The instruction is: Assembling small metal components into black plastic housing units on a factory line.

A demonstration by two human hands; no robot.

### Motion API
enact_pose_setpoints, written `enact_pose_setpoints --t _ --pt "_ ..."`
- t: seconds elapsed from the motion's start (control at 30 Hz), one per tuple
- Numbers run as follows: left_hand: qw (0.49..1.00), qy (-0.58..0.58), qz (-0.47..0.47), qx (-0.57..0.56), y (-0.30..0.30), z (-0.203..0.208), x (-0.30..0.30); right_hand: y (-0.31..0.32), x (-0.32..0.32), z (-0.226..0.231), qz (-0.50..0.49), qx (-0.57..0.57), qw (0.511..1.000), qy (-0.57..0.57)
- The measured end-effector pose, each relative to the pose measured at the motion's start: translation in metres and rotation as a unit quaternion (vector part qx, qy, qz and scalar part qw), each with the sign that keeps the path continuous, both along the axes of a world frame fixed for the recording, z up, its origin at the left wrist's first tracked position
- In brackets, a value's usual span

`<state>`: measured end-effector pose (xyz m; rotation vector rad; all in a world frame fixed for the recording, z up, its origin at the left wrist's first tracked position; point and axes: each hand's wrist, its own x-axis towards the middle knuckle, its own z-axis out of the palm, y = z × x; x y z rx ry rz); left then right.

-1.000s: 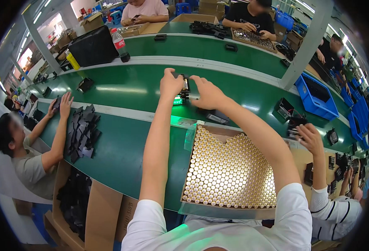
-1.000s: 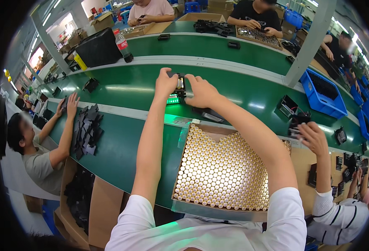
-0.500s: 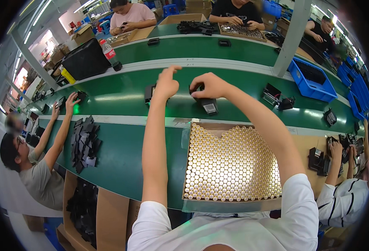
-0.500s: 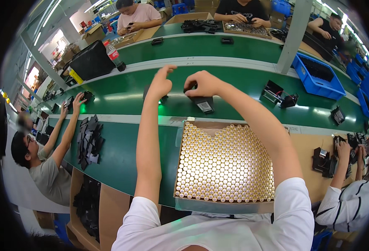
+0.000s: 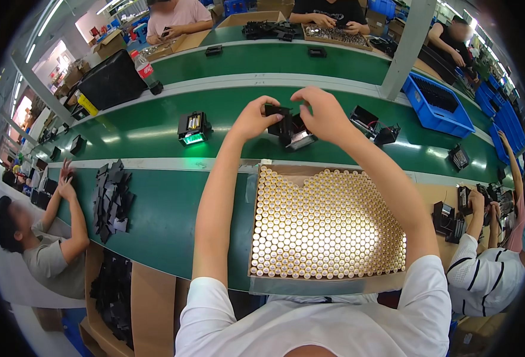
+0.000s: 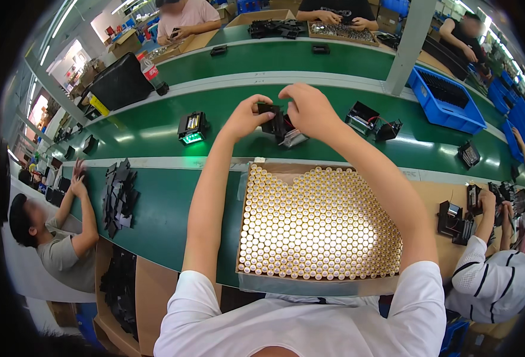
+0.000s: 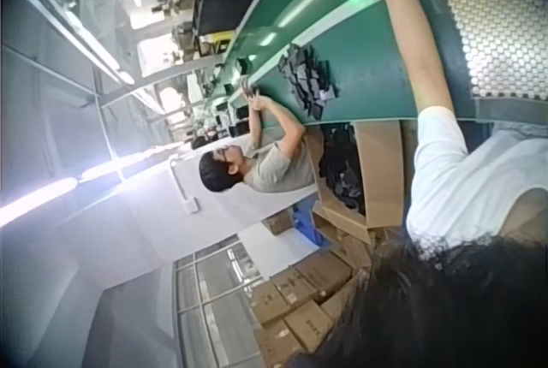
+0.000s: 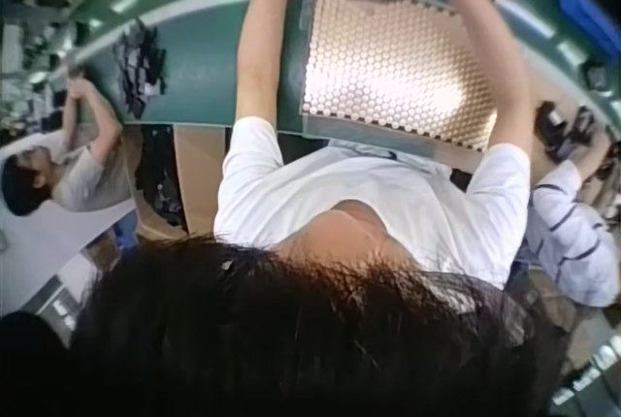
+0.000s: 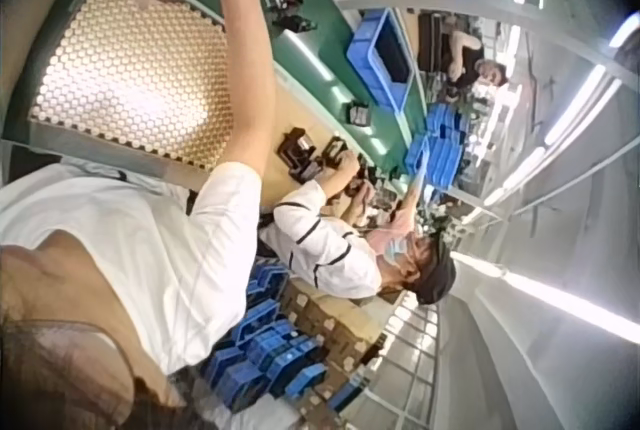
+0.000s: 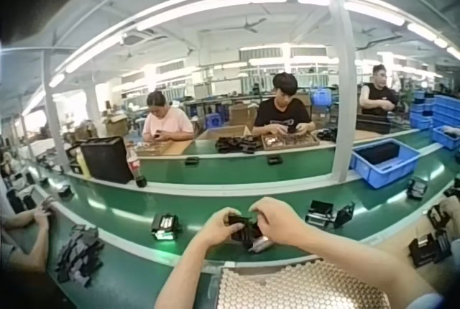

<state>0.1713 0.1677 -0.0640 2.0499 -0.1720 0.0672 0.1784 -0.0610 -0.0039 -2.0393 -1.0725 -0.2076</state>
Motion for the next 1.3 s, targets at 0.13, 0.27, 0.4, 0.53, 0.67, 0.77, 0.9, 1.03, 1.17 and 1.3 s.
enact_pose_setpoints --t 0.13,0.27,0.4,0.53,0.67,0.77,0.9,1.03,1.17,1.3 --pt "0.998 0.042 0.001 -0.049 0.0 0.001 -0.004 0.0 -0.068 0.028 0.029 -0.14 0.979 0.145" --pt "0.981 0.101 0.0 -0.167 -0.007 -0.004 0.005 0.009 -0.077 0.011 0.063 -0.222 0.948 0.218" --pt "0.972 0.065 0.046 -0.222 -0.007 -0.009 0.013 0.028 -0.058 -0.011 0.098 -0.392 0.891 0.205" --pt "0.97 0.057 0.062 -0.229 -0.004 -0.01 0.013 0.049 -0.068 0.005 0.066 -0.419 0.861 0.281" --pt "0.959 0.07 0.073 -0.265 -0.011 -0.011 0.014 0.05 -0.072 0.0 0.042 -0.403 0.863 0.301" --pt "0.947 0.086 0.082 -0.3 -0.013 -0.012 0.015 0.051 -0.074 -0.007 0.031 -0.379 0.876 0.296" --pt "0.948 0.119 0.079 -0.284 -0.01 -0.014 0.015 0.05 -0.083 -0.014 0.019 -0.346 0.923 0.166" --pt "0.95 0.134 0.094 -0.266 -0.013 -0.006 0.011 0.044 -0.084 -0.029 0.022 -0.291 0.951 0.105" --pt "0.948 0.142 0.111 -0.261 -0.01 0.003 0.004 0.036 -0.082 -0.021 0.028 -0.253 0.962 0.098" --pt "0.942 0.139 0.13 -0.276 -0.004 0.01 0.004 0.03 -0.061 -0.025 0.048 -0.153 0.985 0.06"
